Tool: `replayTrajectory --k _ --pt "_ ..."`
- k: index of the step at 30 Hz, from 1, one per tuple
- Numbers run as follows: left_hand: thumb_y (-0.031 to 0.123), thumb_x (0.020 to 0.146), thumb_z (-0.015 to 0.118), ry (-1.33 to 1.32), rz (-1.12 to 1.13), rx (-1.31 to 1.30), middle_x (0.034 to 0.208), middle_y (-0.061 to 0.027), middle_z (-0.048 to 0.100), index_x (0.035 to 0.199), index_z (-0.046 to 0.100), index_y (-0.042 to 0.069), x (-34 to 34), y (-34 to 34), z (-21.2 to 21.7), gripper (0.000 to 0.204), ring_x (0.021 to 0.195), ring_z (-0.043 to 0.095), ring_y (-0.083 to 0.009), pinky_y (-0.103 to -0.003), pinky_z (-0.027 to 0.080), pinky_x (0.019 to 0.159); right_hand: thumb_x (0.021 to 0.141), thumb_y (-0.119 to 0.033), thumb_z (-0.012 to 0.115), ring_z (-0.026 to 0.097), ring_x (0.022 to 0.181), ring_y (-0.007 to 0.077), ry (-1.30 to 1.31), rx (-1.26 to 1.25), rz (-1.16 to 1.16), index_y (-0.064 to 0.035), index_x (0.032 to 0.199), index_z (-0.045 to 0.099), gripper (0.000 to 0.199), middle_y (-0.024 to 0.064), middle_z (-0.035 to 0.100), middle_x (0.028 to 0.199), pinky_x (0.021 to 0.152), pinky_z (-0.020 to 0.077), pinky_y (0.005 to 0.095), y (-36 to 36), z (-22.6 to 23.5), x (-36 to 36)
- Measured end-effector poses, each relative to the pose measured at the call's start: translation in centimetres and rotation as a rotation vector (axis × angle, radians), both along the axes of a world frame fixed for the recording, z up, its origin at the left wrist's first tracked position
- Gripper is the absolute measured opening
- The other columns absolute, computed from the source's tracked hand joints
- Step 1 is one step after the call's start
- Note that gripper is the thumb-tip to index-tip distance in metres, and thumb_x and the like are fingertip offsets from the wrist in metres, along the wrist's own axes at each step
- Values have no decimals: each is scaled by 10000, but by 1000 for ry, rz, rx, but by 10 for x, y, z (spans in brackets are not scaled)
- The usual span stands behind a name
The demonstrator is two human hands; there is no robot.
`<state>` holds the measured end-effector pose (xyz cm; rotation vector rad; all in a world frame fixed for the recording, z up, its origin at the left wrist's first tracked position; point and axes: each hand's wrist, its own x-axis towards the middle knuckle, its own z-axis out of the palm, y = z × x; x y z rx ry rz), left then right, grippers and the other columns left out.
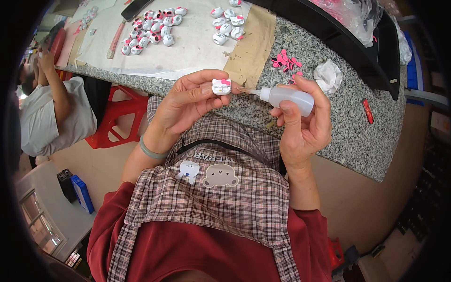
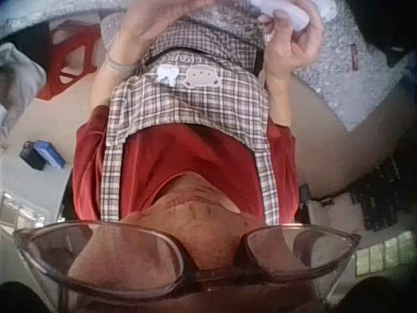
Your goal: The worker is manually assembling small plastic cartoon heads by gluing components together at a workbench.
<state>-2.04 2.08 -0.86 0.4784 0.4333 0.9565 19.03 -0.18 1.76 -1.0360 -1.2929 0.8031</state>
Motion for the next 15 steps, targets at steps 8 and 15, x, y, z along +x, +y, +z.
replayTrajectory --k 8,15 --pt "49 880 529 27 34 17 1134 -276 551 1169 528 -36 -1 1 2 301 910 623 -209 -273 521 831 884 -180 584 555 579 115 -68 -17 -17 31 1159 484 361 163 619 904 457 412 183 -2 2 0" --pt "55 881 531 43 31 28 1144 -274 547 1172 528 -34 0 2 1 304 924 618 -205 -266 519 832 860 -96 598 568 585 88 -7 -53 7 8 1140 509 311 142 630 896 472 422 163 -1 3 -1"
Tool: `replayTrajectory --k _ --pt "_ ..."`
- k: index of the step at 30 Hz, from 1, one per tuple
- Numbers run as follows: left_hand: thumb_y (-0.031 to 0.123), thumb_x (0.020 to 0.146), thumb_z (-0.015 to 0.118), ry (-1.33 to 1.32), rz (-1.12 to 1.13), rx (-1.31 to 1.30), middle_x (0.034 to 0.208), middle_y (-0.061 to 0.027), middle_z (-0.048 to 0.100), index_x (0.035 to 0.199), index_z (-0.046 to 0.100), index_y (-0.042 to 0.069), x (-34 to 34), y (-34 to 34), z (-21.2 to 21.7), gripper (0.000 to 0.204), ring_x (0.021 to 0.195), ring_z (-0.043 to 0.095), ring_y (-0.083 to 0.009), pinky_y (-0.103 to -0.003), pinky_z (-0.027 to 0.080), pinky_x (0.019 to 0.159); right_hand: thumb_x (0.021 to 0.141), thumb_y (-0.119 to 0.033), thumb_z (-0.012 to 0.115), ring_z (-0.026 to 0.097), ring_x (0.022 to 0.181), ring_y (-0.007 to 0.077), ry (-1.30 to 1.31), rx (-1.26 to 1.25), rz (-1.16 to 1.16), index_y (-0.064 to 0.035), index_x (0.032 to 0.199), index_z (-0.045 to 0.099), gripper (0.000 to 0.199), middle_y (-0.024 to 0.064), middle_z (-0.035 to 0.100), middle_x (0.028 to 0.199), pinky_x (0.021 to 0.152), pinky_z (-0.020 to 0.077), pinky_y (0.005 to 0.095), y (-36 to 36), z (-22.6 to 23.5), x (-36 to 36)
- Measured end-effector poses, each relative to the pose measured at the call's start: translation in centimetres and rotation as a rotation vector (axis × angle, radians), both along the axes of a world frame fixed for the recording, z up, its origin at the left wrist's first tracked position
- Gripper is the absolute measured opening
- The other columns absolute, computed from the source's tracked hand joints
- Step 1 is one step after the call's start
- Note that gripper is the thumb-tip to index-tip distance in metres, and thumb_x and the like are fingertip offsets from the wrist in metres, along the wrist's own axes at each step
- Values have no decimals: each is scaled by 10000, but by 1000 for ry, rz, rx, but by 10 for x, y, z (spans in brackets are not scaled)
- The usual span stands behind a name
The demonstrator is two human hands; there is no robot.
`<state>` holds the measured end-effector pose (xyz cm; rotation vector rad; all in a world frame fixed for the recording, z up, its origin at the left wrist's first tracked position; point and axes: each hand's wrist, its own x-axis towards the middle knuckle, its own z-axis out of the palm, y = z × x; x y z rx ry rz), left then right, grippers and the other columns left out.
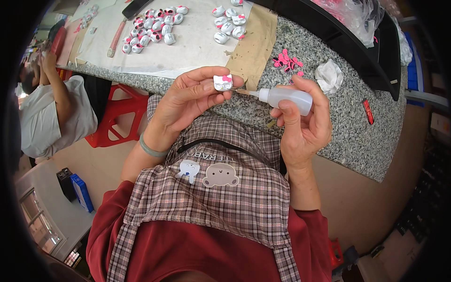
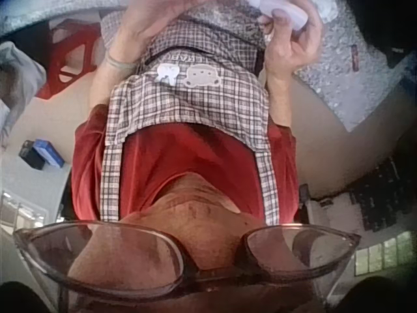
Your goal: The worker is manually assembling small plastic cartoon heads by gluing components together at a workbench.
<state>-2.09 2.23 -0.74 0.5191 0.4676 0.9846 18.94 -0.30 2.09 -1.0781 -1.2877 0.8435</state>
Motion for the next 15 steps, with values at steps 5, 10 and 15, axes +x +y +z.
replayTrajectory --k 5,10,15 --pt "58 881 531 -14 -19 -2 1139 -276 549 1177 524 -37 3 -1 -1 310 922 619 -205 -271 519 835 859 -94 599 565 581 85 32 -25 7 10 1138 509 311 142 631 894 470 423 165 2 -1 -1" --pt "55 882 522 -47 -46 -41 1133 -278 549 1179 520 -41 4 -1 0 311 928 617 -209 -278 517 844 859 -95 600 565 576 90 73 -29 -10 10 1136 509 311 143 630 886 464 422 165 2 -2 -1" --pt "49 879 520 -53 -49 -25 1131 -278 549 1178 519 -45 5 1 -2 314 930 615 -214 -276 515 839 846 -66 609 577 605 107 267 -75 28 9 1122 509 303 126 611 870 473 441 183 9 -5 15"
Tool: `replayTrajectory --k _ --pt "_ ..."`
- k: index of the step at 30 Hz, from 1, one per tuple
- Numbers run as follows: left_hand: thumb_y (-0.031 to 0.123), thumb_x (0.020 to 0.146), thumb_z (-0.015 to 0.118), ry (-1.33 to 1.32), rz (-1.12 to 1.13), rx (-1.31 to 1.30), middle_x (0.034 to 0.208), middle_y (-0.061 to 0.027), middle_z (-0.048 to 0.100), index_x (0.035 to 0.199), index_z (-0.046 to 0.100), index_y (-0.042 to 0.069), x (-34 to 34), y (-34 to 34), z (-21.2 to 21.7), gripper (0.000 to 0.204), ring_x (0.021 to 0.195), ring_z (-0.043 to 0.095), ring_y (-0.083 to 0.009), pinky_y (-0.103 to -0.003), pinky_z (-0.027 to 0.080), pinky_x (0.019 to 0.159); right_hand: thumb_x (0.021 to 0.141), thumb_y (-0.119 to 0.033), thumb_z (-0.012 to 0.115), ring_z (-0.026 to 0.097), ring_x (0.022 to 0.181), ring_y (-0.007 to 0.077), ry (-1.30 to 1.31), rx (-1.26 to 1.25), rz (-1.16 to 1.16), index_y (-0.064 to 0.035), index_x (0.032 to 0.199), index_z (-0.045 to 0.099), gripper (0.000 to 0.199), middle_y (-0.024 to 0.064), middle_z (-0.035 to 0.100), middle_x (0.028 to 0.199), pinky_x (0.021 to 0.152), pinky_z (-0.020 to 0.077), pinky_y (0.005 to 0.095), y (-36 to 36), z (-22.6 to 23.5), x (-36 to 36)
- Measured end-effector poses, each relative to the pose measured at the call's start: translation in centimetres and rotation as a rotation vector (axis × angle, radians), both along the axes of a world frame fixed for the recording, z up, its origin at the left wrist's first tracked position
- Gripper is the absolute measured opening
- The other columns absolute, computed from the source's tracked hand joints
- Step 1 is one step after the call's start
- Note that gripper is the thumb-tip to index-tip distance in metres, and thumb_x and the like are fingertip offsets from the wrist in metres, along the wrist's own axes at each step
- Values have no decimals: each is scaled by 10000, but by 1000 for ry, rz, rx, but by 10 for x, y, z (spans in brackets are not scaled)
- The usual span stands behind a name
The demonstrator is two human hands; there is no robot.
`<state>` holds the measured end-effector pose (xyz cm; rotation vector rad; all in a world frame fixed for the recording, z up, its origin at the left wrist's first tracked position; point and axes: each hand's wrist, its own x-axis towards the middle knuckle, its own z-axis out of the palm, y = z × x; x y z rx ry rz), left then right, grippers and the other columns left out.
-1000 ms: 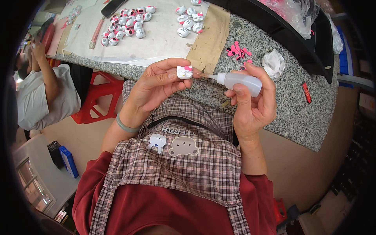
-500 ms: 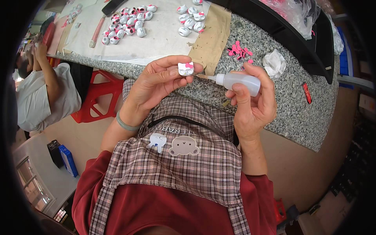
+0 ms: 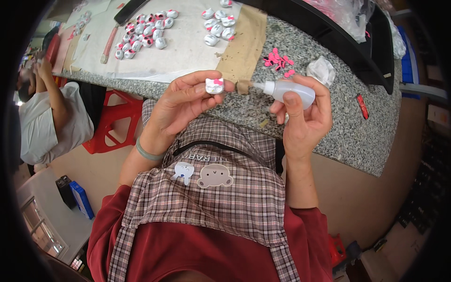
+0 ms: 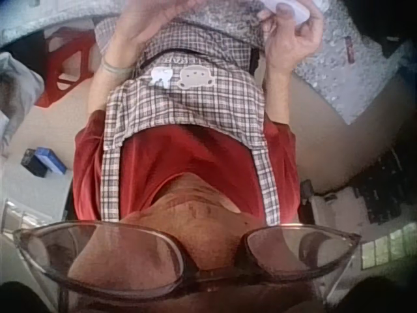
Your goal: The worker is manually assembling small plastic cartoon heads by gluing components together at a workbench.
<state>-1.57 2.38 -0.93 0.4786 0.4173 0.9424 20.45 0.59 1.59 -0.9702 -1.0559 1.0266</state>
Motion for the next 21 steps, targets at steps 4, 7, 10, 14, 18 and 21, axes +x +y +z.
replayTrajectory --k 4,7,10,14,18,21 --pt "43 873 523 43 30 -43 1129 -277 551 1176 519 -50 -6 -4 -2 317 927 614 -219 -273 514 830 841 -64 610 550 605 127 44 -55 -34 16 1074 473 282 115 591 827 481 429 202 11 -1 5" --pt "41 871 523 65 43 -56 1132 -276 549 1181 511 -55 -5 -4 -4 325 920 615 -221 -270 513 820 828 -24 603 545 616 125 4 -157 -45 6 1017 466 235 91 571 797 491 431 204 14 -6 18" --pt "41 871 520 63 42 -59 1132 -276 548 1185 506 -58 -4 -4 -4 329 921 615 -223 -269 514 820 817 -4 605 543 627 122 -57 -210 -72 -1 991 470 219 75 564 785 506 431 204 16 -9 24" --pt "39 870 518 63 43 -65 1131 -277 548 1189 500 -61 -5 -3 -5 334 925 614 -225 -269 516 821 804 -12 622 547 649 118 -344 -242 -146 -3 991 511 218 62 573 790 543 430 214 20 -16 36" --pt "39 869 518 62 40 -66 1130 -279 547 1188 499 -63 -4 -2 -5 335 929 614 -227 -270 516 825 786 -30 638 558 668 131 -824 -220 -183 -7 963 586 186 51 583 785 584 432 252 25 -17 42" --pt "39 869 519 60 39 -64 1130 -279 548 1186 500 -64 -4 -2 -5 335 931 614 -227 -270 516 828 773 -41 647 563 667 152 -980 -42 -171 -13 926 627 157 55 586 777 602 428 281 27 -15 37"
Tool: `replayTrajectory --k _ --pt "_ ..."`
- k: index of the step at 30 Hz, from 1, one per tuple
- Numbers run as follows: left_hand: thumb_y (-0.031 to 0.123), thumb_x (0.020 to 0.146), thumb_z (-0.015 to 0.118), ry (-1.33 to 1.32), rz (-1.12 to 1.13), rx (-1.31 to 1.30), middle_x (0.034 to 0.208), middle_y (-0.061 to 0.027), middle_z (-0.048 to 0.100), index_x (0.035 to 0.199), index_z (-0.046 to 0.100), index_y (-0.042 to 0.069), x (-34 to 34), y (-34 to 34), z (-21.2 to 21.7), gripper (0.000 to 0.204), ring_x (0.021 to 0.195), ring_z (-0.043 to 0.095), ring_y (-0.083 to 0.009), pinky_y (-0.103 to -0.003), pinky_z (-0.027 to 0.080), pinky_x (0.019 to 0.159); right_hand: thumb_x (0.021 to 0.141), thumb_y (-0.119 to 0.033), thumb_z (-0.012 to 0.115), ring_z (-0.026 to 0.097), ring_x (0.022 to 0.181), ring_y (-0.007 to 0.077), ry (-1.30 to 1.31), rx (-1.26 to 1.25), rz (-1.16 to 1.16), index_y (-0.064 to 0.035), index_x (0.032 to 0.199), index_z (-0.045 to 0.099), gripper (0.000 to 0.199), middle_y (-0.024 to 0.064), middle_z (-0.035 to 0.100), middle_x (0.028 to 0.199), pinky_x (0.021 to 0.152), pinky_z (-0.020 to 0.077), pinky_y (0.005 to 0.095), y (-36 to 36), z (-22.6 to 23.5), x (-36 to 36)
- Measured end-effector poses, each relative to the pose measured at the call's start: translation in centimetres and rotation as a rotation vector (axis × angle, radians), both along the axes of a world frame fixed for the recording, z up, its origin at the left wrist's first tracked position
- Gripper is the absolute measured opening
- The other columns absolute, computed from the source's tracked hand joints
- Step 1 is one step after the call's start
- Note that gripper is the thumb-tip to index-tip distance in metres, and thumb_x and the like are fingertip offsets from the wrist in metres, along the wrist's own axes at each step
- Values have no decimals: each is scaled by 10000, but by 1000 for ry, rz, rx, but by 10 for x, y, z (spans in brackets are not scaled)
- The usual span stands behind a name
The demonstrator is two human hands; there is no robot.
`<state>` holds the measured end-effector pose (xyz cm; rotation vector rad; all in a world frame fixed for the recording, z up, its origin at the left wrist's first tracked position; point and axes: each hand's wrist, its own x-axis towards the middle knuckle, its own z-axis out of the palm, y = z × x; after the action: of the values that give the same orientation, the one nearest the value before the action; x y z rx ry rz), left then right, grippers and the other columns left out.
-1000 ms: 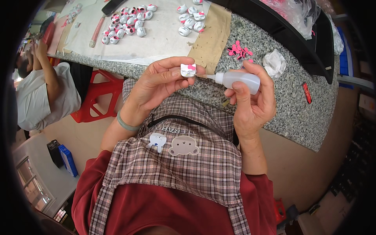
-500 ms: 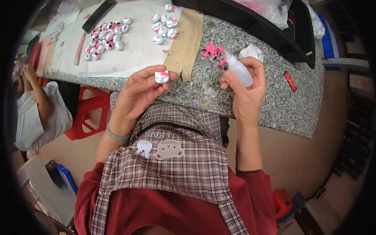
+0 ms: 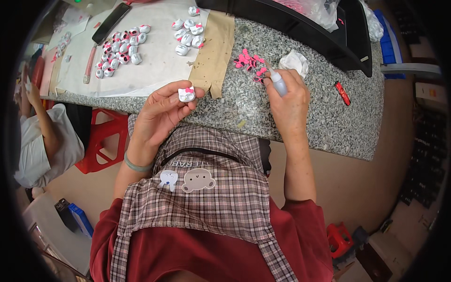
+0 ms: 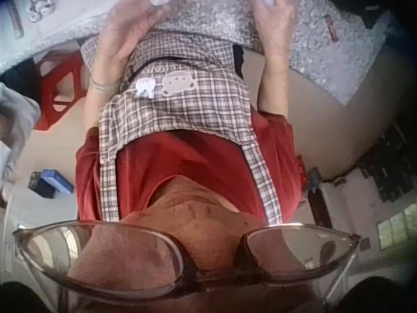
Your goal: The worker is manually assembling small plastic cartoon heads by gluing components together at a workbench.
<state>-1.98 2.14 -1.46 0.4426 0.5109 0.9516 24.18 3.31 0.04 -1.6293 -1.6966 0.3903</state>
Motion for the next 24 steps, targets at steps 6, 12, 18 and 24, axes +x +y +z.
replayTrajectory --k 6,12,18,24 --pt "43 869 523 4 2 -1 1120 -272 557 1182 504 -66 0 -1 -1 332 928 615 -226 -271 516 829 740 -38 654 557 653 301 -102 -36 29 10 846 614 123 125 557 759 602 437 365 2 -3 -8" --pt "55 872 530 48 0 7 1116 -260 565 1180 514 -51 1 -2 2 327 909 617 -206 -258 517 805 736 -26 652 561 667 300 -132 -40 93 7 869 614 142 124 552 758 604 436 360 3 -1 -7" --pt "79 870 561 144 -8 57 1081 -222 597 1176 529 -30 11 -2 8 327 878 615 -169 -240 513 777 770 4 644 568 627 133 395 -278 144 15 834 616 70 61 597 801 542 440 243 -10 15 -15" --pt "68 852 593 192 -10 63 1002 -151 636 1160 550 -30 14 -7 10 325 840 609 -140 -237 507 769 773 28 653 549 600 47 846 -449 269 -14 837 633 79 16 612 766 526 446 181 -22 26 -41"
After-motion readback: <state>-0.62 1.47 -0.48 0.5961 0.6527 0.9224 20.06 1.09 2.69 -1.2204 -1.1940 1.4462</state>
